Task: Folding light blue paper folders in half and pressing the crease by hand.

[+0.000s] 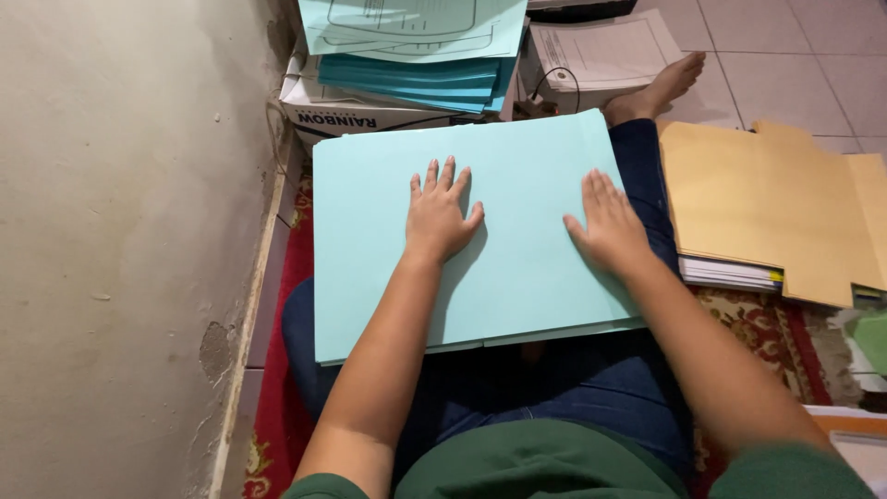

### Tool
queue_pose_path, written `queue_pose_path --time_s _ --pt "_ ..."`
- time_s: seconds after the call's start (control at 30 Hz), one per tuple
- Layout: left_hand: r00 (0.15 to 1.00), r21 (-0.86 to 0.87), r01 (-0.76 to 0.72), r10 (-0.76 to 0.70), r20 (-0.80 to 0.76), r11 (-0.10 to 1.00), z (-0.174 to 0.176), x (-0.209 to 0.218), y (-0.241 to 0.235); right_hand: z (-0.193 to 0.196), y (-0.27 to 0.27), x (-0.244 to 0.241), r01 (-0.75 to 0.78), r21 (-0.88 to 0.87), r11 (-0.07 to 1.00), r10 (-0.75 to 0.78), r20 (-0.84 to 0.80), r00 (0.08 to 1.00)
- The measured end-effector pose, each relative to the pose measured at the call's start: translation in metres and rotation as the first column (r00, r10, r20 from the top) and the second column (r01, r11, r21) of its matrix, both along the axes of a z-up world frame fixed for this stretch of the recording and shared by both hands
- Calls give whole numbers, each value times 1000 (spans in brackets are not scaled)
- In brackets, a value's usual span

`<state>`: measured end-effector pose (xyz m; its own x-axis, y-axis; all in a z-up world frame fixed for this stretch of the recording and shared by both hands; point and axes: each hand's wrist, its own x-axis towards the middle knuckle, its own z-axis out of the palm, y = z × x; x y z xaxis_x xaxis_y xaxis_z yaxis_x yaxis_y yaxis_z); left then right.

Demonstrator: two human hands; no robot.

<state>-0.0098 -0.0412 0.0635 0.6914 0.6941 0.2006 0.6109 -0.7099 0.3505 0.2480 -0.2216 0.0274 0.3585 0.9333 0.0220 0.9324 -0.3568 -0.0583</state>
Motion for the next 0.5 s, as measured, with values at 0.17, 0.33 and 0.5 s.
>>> queue_pose_path --time_s 0.17,0.33,0.5 --pt "1000 -14 7 -7 0 1000 3 1 1 -1 96 11 37 37 999 -37 -7 999" --pt "998 1 37 -37 -45 999 5 4 1 -7 167 -59 -221 298 929 190 130 973" --pt "999 9 23 -23 -32 1000 -4 1 1 -22 176 -77 -133 263 956 139 -5 990"
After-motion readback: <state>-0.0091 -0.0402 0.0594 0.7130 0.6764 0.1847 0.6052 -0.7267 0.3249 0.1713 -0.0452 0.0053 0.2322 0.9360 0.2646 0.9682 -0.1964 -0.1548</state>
